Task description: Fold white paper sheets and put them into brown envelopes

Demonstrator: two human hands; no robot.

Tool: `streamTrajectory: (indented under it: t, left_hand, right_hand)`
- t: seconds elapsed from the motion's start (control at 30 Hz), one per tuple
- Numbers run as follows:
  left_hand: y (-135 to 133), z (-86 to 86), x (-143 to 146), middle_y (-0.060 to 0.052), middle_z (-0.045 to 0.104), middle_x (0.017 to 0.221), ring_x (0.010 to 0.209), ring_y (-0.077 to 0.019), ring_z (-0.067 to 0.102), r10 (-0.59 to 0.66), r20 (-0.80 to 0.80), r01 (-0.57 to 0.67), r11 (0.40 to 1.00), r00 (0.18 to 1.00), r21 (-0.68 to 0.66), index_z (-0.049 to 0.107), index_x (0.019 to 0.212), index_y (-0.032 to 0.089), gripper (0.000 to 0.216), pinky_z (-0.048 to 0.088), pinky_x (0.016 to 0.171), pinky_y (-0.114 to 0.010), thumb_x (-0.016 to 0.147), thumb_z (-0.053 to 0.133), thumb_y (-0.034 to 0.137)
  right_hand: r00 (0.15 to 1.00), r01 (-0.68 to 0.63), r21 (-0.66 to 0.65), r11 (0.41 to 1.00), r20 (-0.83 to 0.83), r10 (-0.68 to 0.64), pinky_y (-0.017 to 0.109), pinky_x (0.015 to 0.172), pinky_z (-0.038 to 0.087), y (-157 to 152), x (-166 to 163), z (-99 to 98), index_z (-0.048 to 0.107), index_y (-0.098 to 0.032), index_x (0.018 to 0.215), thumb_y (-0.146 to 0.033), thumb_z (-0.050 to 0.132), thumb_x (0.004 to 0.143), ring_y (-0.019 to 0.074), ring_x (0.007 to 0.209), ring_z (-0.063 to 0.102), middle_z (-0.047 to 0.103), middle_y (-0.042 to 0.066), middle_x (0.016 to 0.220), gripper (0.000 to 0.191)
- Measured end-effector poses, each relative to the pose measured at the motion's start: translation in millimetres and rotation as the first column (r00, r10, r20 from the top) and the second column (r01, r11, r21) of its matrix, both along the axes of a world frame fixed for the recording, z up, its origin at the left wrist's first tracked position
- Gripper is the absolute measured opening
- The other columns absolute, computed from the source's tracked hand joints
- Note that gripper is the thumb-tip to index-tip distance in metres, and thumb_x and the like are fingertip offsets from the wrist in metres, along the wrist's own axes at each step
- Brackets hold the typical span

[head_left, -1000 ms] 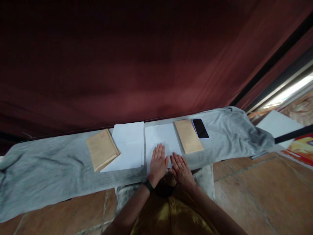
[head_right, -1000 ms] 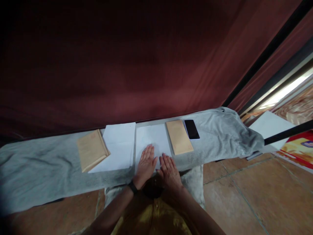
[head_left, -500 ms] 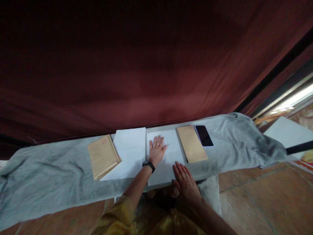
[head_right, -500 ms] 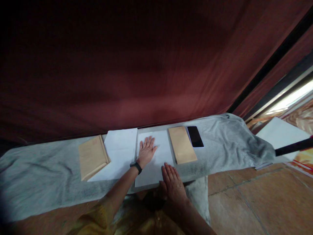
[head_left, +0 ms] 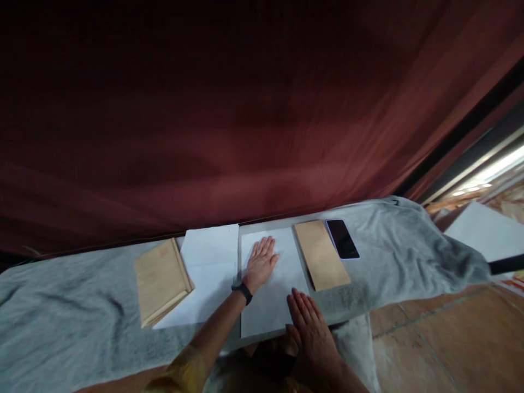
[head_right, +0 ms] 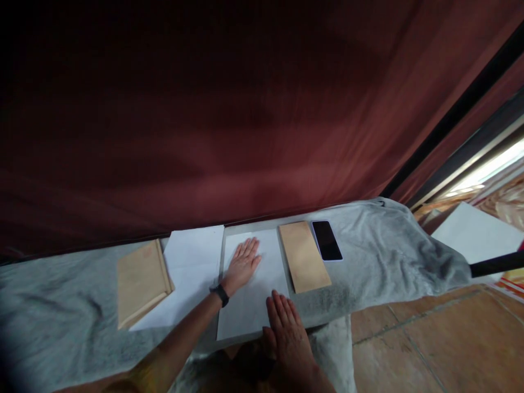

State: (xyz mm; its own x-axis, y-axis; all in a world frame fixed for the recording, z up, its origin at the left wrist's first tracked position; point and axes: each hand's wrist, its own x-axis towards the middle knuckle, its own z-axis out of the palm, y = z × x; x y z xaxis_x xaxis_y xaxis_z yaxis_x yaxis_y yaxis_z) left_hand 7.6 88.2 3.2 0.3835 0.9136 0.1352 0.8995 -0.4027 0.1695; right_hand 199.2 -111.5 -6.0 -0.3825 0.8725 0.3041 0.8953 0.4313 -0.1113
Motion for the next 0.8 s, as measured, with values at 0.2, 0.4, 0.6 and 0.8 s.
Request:
streamTrajectory:
  t: [0.2,0.4,0.6,0.8]
  left_hand:
    - [32,5.2,-4,-0.012,0.037,0.160,0.151,-0.0223,0.027,-0.034,0.020,0.034,0.999,0.999,0.001,0.035,0.154,0.012,0.058,0.024,0.124,-0.044,0.104,0.027,0.042]
    - [29,1.3,-2,-0.015,0.036,0.160,0.151,-0.0242,0.027,-0.016,0.017,0.016,1.000,1.000,0.023,0.033,0.154,0.010,0.061,0.025,0.123,-0.046,0.104,0.028,0.045]
    - [-1,-7.0,-11,-0.013,0.034,0.161,0.152,-0.0232,0.025,-0.083,-0.012,0.083,0.996,0.996,0.018,0.031,0.155,0.011,0.063,0.024,0.124,-0.045,0.104,0.027,0.048]
    - [29,7.9,-5,-0.011,0.034,0.161,0.152,-0.0220,0.024,-0.046,-0.026,0.046,0.999,0.999,-0.018,0.027,0.157,0.015,0.061,0.020,0.125,-0.045,0.104,0.029,0.045]
  right_hand:
    - [1.000,-0.007,-0.004,1.000,0.008,0.007,0.044,0.117,0.038,0,1,-2.5,0.028,-0.013,0.157,-0.032,0.049,0.100,0.0280,0.148,0.032,0.027,0.013,0.164,0.064]
    - [1.000,-0.015,-0.002,1.000,-0.020,0.015,0.045,0.115,0.040,1,1,-1.8,0.028,-0.012,0.157,-0.030,0.047,0.101,0.0283,0.147,0.034,0.028,0.013,0.163,0.062]
    - [1.000,-0.005,0.013,1.000,-0.013,0.005,0.045,0.116,0.039,1,0,-2.9,0.029,-0.013,0.156,-0.030,0.048,0.100,0.0278,0.147,0.034,0.029,0.013,0.163,0.062]
    - [0.999,-0.015,-0.017,1.000,-0.031,0.014,0.045,0.119,0.035,1,0,4.0,0.026,-0.013,0.157,-0.029,0.046,0.101,0.0266,0.148,0.032,0.030,0.012,0.163,0.062]
